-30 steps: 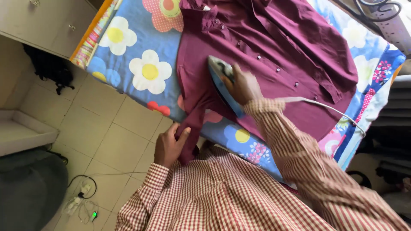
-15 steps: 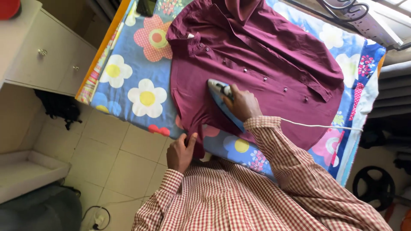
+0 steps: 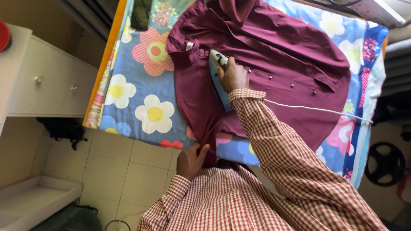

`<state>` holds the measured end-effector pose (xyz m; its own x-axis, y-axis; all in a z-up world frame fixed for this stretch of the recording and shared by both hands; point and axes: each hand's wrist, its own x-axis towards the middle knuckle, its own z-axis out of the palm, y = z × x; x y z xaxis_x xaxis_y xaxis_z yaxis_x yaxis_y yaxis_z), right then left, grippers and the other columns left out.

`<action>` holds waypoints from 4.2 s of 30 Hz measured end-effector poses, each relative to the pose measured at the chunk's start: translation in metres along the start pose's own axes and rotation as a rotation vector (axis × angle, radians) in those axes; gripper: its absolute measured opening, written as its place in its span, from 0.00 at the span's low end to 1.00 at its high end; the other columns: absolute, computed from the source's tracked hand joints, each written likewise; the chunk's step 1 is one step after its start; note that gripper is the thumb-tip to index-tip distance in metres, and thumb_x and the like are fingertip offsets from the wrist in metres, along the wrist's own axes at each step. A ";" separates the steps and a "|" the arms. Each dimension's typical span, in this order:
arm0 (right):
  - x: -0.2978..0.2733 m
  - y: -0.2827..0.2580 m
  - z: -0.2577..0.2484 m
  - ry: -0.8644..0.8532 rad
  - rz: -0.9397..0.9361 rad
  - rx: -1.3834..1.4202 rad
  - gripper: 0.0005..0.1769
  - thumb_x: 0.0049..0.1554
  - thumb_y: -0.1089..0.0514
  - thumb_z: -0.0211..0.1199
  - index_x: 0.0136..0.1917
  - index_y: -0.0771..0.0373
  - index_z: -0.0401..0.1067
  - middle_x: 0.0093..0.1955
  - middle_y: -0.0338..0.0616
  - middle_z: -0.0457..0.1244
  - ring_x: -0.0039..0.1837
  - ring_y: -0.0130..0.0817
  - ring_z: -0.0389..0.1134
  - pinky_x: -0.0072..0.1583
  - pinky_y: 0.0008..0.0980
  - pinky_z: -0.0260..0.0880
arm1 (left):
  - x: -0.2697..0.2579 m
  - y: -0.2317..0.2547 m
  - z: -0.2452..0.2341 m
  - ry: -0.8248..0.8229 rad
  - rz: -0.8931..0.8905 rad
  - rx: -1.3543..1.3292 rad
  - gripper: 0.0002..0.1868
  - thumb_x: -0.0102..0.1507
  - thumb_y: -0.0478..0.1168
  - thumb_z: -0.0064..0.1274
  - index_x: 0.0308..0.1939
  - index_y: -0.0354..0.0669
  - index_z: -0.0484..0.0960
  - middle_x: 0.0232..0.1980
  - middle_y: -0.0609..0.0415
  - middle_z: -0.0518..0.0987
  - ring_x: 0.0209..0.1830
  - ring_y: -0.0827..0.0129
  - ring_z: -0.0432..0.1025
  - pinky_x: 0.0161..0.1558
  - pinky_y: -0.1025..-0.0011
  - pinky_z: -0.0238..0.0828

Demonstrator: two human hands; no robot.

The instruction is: The recorder irons a maroon long-sleeved shirt on a mattress and organizes items on a desk.

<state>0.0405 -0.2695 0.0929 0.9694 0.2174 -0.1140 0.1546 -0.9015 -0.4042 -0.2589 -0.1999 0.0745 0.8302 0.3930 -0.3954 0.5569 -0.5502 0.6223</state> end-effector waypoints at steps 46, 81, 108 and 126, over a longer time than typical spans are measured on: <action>-0.077 0.153 -0.066 0.056 0.118 -0.108 0.22 0.62 0.40 0.63 0.56 0.58 0.67 0.39 0.63 0.69 0.45 0.66 0.72 0.46 0.61 0.72 | -0.017 -0.012 0.032 0.275 -0.037 -0.369 0.20 0.66 0.53 0.53 0.35 0.37 0.80 0.27 0.46 0.79 0.25 0.68 0.73 0.31 0.64 0.69; -0.086 0.274 -0.079 0.256 0.342 -0.108 0.24 0.61 0.38 0.64 0.54 0.60 0.68 0.37 0.66 0.68 0.42 0.66 0.71 0.42 0.61 0.70 | -0.014 -0.029 0.039 0.144 -0.167 -0.243 0.20 0.66 0.54 0.54 0.37 0.39 0.79 0.23 0.50 0.75 0.22 0.65 0.69 0.30 0.63 0.66; -0.064 0.386 -0.203 0.024 0.534 -0.366 0.35 0.55 0.29 0.64 0.65 0.55 0.72 0.51 0.61 0.70 0.57 0.60 0.71 0.56 0.57 0.69 | -0.007 -0.045 0.039 0.078 -0.140 -0.209 0.19 0.64 0.55 0.57 0.40 0.41 0.82 0.24 0.55 0.76 0.25 0.71 0.69 0.33 0.66 0.67; 0.123 0.532 -0.191 0.782 0.140 1.051 0.27 0.59 0.59 0.70 0.65 0.50 0.58 0.57 0.37 0.66 0.57 0.31 0.69 0.48 0.35 0.78 | 0.014 -0.161 0.145 0.158 -0.103 -0.755 0.14 0.66 0.41 0.60 0.50 0.34 0.78 0.34 0.50 0.84 0.34 0.77 0.73 0.36 0.79 0.68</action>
<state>0.2780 -0.7940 0.0370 0.8733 -0.4461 0.1957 0.1676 -0.1020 -0.9806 -0.3333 -0.2124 -0.1290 0.7298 0.5468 -0.4104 0.4149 0.1230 0.9015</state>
